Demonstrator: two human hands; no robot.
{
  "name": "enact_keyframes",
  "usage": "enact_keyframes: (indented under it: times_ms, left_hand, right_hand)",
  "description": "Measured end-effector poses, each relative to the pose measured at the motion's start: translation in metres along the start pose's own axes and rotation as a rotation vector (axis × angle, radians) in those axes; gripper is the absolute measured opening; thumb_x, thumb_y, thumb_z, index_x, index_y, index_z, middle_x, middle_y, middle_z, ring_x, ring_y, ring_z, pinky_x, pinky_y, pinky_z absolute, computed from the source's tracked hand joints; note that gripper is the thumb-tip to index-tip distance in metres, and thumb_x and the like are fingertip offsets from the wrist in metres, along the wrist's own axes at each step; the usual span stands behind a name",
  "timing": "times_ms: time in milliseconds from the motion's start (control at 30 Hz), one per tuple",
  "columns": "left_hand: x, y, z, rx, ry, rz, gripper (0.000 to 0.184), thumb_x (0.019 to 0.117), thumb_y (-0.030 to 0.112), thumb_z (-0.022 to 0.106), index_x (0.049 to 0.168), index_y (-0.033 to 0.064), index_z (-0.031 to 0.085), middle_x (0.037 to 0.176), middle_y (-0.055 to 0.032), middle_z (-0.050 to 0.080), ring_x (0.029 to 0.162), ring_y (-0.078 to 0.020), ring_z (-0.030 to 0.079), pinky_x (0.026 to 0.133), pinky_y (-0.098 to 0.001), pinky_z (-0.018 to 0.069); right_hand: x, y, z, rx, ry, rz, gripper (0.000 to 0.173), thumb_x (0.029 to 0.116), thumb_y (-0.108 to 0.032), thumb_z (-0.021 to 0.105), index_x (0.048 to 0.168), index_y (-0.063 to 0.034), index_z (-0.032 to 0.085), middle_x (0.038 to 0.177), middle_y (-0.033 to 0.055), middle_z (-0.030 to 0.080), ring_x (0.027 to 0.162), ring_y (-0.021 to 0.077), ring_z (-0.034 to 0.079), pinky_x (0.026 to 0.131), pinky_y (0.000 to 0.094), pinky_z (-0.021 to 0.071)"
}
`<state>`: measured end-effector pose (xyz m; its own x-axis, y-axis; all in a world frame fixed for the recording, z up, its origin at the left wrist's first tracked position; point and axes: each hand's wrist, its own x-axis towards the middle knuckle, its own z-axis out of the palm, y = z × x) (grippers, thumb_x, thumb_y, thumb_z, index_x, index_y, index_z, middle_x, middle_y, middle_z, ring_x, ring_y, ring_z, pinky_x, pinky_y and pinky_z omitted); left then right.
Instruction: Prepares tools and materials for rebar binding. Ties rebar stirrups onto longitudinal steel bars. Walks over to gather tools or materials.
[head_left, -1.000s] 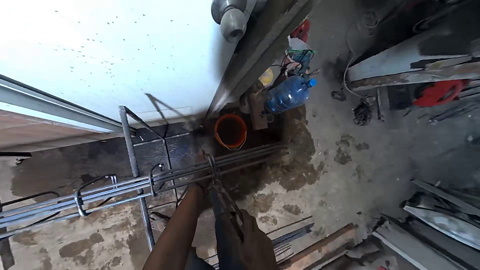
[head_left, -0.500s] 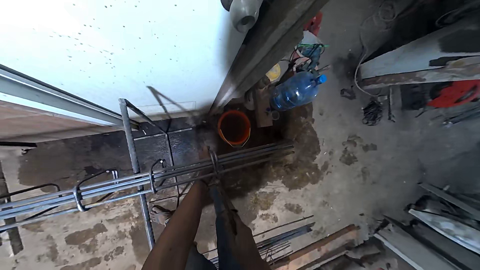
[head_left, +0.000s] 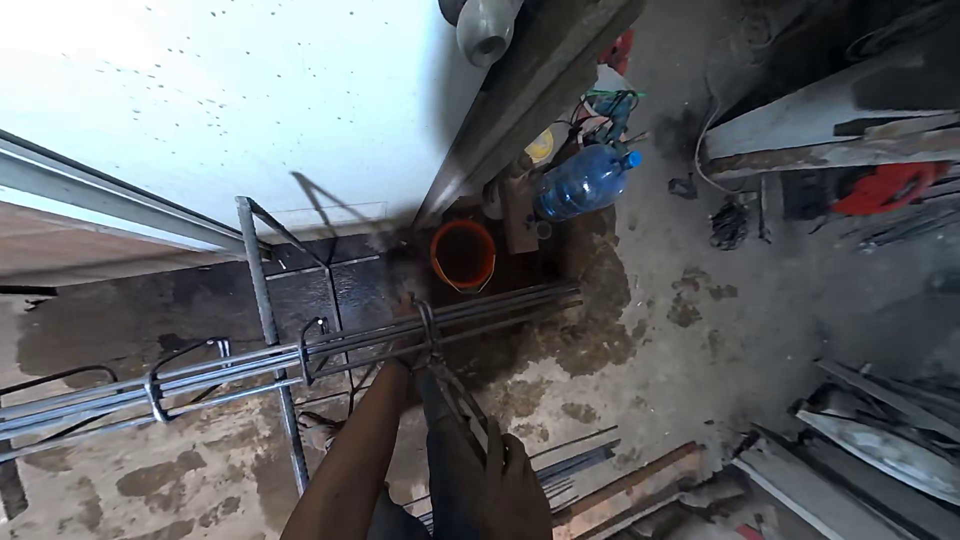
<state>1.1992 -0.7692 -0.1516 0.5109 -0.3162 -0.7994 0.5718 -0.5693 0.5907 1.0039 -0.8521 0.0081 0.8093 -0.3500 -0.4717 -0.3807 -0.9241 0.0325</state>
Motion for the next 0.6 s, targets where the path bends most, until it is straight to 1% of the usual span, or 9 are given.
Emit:
enact_keyframes:
  times_ms: [100,200,233,300,333,367,433,500,600]
  left_hand:
    - [0.005,0.001,0.0,0.023,0.023,0.059,0.038,0.1086,0.009,0.046,0.141,-0.0089,0.051,0.145,-0.025,0.055,0.136,-0.0282,0.051,0.116,-0.0353,0.0369]
    - [-0.007,0.008,-0.004,0.146,-0.021,0.01,0.037,0.1078,0.009,0.048,0.139,-0.0091,0.054,0.143,-0.0257,0.056,0.137,-0.0305,0.051,0.117,-0.0372,0.0355]
    - [-0.011,0.01,-0.005,0.155,-0.033,0.002,0.037,0.1075,0.009,0.049,0.139,-0.0092,0.054,0.143,-0.0261,0.056,0.137,-0.0309,0.051,0.117,-0.0375,0.0351]
    - [-0.015,0.012,-0.006,0.15,-0.047,0.021,0.037,0.1074,0.008,0.048,0.139,-0.0106,0.053,0.143,-0.0276,0.055,0.138,-0.0316,0.05,0.118,-0.0375,0.0344]
    - [-0.014,0.011,-0.006,0.14,-0.045,0.042,0.037,0.1068,0.007,0.049,0.138,-0.0113,0.053,0.142,-0.0281,0.055,0.136,-0.0315,0.051,0.117,-0.0372,0.035]
    - [-0.013,0.009,-0.005,0.134,-0.034,0.06,0.036,0.1063,0.007,0.05,0.137,-0.0114,0.054,0.14,-0.0281,0.056,0.134,-0.0307,0.052,0.116,-0.0363,0.0359]
    - [-0.009,0.006,-0.005,0.173,-0.033,0.091,0.037,0.1056,0.008,0.051,0.137,-0.0114,0.055,0.14,-0.0286,0.057,0.134,-0.032,0.052,0.116,-0.0379,0.0359]
    - [-0.004,0.006,-0.006,0.232,-0.059,0.091,0.038,0.1061,0.01,0.051,0.137,-0.0105,0.055,0.141,-0.0286,0.056,0.136,-0.034,0.052,0.117,-0.0411,0.0355]
    - [0.001,0.001,-0.006,0.243,-0.085,0.073,0.038,0.1062,0.012,0.052,0.137,-0.0101,0.055,0.141,-0.0281,0.057,0.136,-0.0341,0.052,0.117,-0.0415,0.0355]
  right_hand:
    - [0.0,-0.009,0.009,-0.193,-0.091,0.044,0.07,0.0901,-0.013,0.072,0.153,0.0023,0.043,0.11,0.0257,0.068,0.086,0.037,0.073,0.069,0.0454,0.0608]
    - [0.012,-0.01,0.002,0.227,-0.443,0.18,0.058,0.1052,-0.03,0.054,0.156,-0.0054,0.039,0.116,0.0225,0.07,0.095,0.0364,0.074,0.084,0.0509,0.0598]
    - [0.014,-0.003,0.005,0.437,-0.484,0.185,0.054,0.1057,-0.034,0.054,0.151,-0.0061,0.046,0.107,0.0207,0.072,0.092,0.0347,0.073,0.085,0.0519,0.0587]
    - [0.019,0.013,0.006,0.827,-0.56,0.185,0.044,0.1042,-0.034,0.057,0.137,-0.0051,0.059,0.093,0.0128,0.071,0.079,0.023,0.068,0.077,0.0439,0.0576]
    - [0.022,0.02,0.003,1.001,-0.632,0.215,0.037,0.1038,-0.033,0.057,0.13,-0.0078,0.063,0.081,0.0052,0.064,0.066,0.0147,0.061,0.064,0.0359,0.0544]
    - [0.024,0.025,0.003,1.184,-0.723,0.249,0.03,0.1039,-0.031,0.054,0.125,-0.0104,0.062,0.068,-0.0025,0.054,0.052,0.0075,0.05,0.05,0.0277,0.0467]
    - [0.026,0.03,0.002,1.449,-0.886,0.325,0.027,0.1059,-0.029,0.05,0.126,-0.0121,0.057,0.062,-0.0071,0.044,0.044,0.0036,0.04,0.041,0.0218,0.0382]
    - [0.026,0.029,0.001,1.412,-0.846,0.298,0.032,0.1063,-0.027,0.05,0.131,-0.0084,0.056,0.066,-0.0037,0.053,0.047,0.0058,0.046,0.043,0.0229,0.0426]
    - [0.025,0.023,-0.005,1.044,-0.692,0.214,0.04,0.1052,-0.033,0.056,0.133,-0.0051,0.058,0.085,0.0029,0.071,0.068,0.0132,0.068,0.067,0.0332,0.0603]
